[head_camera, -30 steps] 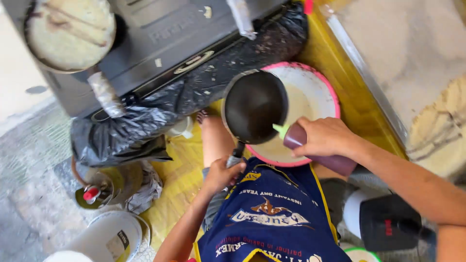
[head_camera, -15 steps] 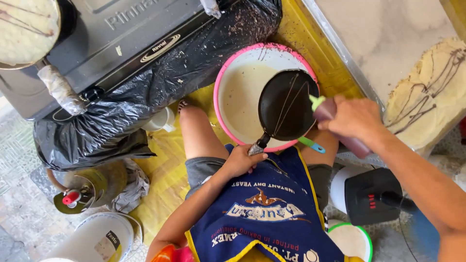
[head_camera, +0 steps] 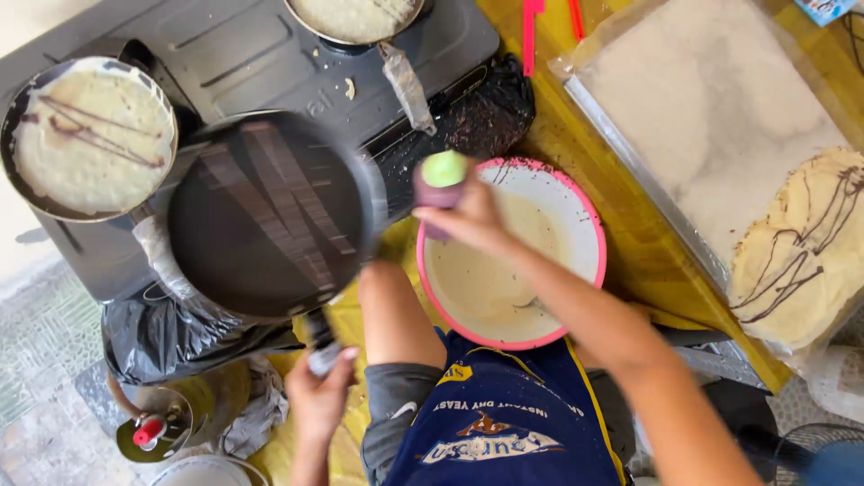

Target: The person is preparing crepes by pouring batter into pans, spreading it, drizzling chocolate sauce, and removing the finished crepes.

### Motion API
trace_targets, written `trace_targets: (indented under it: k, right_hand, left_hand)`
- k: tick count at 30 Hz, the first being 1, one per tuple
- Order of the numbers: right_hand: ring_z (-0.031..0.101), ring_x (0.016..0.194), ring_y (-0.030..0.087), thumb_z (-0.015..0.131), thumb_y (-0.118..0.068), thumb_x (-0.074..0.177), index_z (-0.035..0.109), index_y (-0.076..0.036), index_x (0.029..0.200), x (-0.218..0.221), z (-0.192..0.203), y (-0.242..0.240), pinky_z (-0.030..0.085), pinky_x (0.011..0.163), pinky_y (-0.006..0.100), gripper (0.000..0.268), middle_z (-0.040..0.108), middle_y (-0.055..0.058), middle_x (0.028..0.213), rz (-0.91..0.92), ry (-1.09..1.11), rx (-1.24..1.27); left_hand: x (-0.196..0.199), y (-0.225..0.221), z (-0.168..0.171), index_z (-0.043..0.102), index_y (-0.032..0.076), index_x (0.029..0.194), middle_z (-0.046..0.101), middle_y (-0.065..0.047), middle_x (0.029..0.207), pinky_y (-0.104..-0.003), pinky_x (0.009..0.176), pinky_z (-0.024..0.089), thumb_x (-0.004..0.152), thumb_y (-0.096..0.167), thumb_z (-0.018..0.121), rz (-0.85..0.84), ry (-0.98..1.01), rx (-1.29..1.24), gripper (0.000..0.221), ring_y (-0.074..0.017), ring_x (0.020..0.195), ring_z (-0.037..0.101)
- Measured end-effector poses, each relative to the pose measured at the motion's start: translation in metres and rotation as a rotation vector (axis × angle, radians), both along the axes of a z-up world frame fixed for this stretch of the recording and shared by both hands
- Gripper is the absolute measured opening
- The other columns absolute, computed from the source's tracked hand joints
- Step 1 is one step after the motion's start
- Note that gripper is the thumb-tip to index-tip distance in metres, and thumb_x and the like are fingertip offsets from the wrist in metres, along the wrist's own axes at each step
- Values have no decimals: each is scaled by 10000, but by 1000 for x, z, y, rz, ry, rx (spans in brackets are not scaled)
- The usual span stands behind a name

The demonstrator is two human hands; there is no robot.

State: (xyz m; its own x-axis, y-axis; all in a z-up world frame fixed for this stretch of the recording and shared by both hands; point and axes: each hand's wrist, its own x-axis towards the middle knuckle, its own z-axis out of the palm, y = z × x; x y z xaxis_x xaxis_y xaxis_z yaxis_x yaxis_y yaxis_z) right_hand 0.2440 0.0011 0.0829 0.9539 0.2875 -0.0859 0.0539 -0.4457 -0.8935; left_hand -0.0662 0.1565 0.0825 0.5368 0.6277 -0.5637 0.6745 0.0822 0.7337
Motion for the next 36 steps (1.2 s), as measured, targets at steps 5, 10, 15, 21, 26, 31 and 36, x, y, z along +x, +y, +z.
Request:
trace_targets:
  k: [5, 10, 15, 21, 26, 31, 36]
  right_hand:
    - [593, 1326, 313, 947, -320, 713, 445, -118, 1440, -9, -62, 112, 502, 1087, 387, 907, 587, 128, 1445, 159, -231, 223]
    - [258, 1548, 379, 822, -411, 817, 187, -77, 1625, -16, -49, 32, 259, 1249, 520, 1081, 265, 208, 1673, 356, -112, -176]
    - [405, 1460, 209, 234, -565, 1006, 418, -172, 1551, -95, -103, -192, 140, 1259, 434, 697, 530, 49, 1509, 525, 187, -1234]
    - [782, 823, 330, 689, -476, 896, 826, -149, 813, -125, -76, -288, 595, 584, 434, 364, 772, 127, 738, -383, 291, -1071]
    - [685, 710, 233, 614, -219, 869, 728, -169, 993, -110, -89, -343, 500, 592, 383, 176, 622, 7, 768, 308, -692, -1546]
    - [725, 752, 320, 573, -241, 886, 750, -149, 1070, -112, 18, -346, 522, 638, 431, 271, 677, 71, 811, 203, -384, -1388]
    - [766, 849, 372, 609, -341, 845, 754, -327, 1201, -119, 76, -322, 588, 771, 486, 384, 721, 80, 861, 70, -128, -1270]
  left_hand:
    - [-40, 21, 12, 714, 13, 853, 690, -129, 587, -365, 560, 538, 861, 198, 777, 210, -251, 118, 195, -173, 537, 643]
    - [-30, -7, 0, 721, 55, 787, 724, -75, 573, -284, 472, 547, 811, 224, 786, 19, -258, 89, 182, -149, 459, 678]
    - [2, -40, -21, 604, 137, 694, 582, 14, 559, -323, 513, 389, 860, 401, 788, -390, -210, 137, 362, -107, 528, 482]
    - [43, -70, -53, 648, -23, 706, 628, -265, 575, -530, 594, 499, 859, 529, 769, -686, -125, 261, 585, -506, 646, 658]
    - [77, -63, -93, 642, 64, 755, 676, -237, 667, -542, 695, 567, 876, 681, 639, -892, 23, 476, 629, -487, 761, 708]
    - [106, -53, -82, 651, 95, 884, 734, -208, 792, -548, 778, 577, 909, 623, 591, -1028, 37, 747, 533, -445, 831, 740]
    - [136, -49, -47, 666, 62, 958, 742, -250, 875, -555, 822, 568, 937, 597, 583, -1063, 108, 653, 542, -479, 907, 733]
